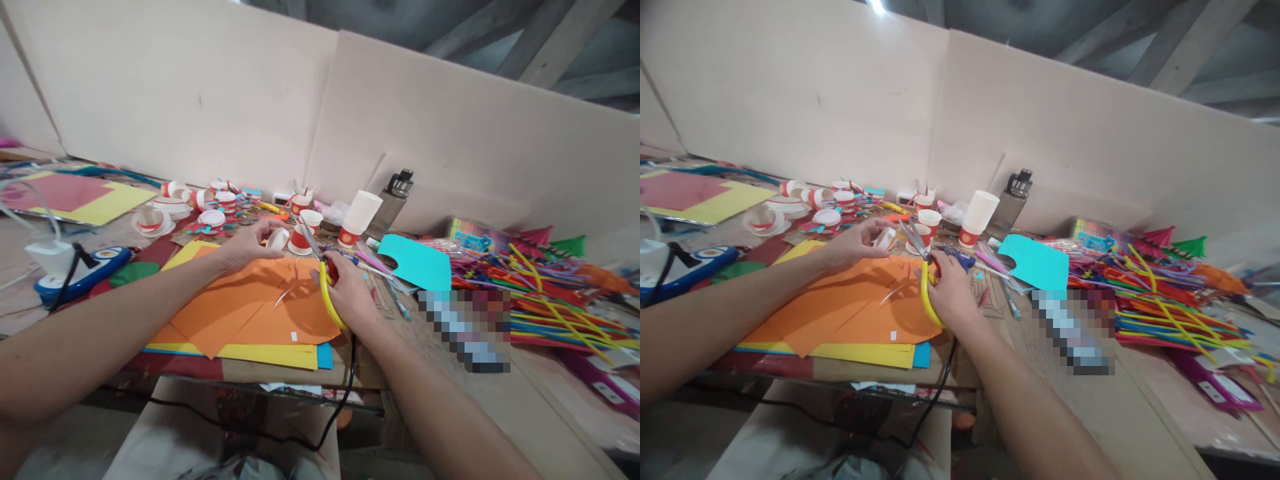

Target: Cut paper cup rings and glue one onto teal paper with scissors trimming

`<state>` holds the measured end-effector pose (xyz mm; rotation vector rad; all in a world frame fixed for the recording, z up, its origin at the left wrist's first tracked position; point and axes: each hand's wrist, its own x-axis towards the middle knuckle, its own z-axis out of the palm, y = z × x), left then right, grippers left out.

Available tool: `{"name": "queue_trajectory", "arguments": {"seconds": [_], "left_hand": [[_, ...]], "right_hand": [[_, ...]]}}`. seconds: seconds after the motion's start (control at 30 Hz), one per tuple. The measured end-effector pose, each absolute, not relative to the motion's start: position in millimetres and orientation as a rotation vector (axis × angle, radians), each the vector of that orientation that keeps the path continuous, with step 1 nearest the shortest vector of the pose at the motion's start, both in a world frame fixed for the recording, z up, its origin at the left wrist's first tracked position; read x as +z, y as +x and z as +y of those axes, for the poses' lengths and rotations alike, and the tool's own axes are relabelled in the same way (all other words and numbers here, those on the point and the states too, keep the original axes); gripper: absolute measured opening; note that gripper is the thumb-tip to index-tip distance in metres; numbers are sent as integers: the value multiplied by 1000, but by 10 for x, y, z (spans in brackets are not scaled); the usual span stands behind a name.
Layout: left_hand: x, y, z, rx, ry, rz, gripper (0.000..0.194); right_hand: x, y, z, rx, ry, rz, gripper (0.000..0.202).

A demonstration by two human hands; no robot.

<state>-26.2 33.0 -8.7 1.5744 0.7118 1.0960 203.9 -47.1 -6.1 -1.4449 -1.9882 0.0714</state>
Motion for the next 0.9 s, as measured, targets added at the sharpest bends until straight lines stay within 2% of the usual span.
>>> {"name": "queue_trajectory", "arguments": {"seconds": [0.23, 0.37, 0.47, 0.73, 0.9], "left_hand": [[-35, -650, 662, 846, 2361, 1277, 57], [-10, -846, 738, 557, 2431, 1355, 63], [49, -902, 707, 474, 2371, 1388, 64], [109, -798, 639, 1057, 2062, 1496, 30], [-51, -664, 628, 1125, 2021, 1447, 19]], "right_hand": [[-53, 2089, -450, -103, -1637, -2037, 35], [-38, 2097, -460, -121, -1682, -2041, 39], [-27, 2098, -464, -106, -1700, -2040, 38], [7, 2124, -439, -81, -1790, -2060, 38], [93, 2155, -465, 51, -1824, -2200, 30]]}}
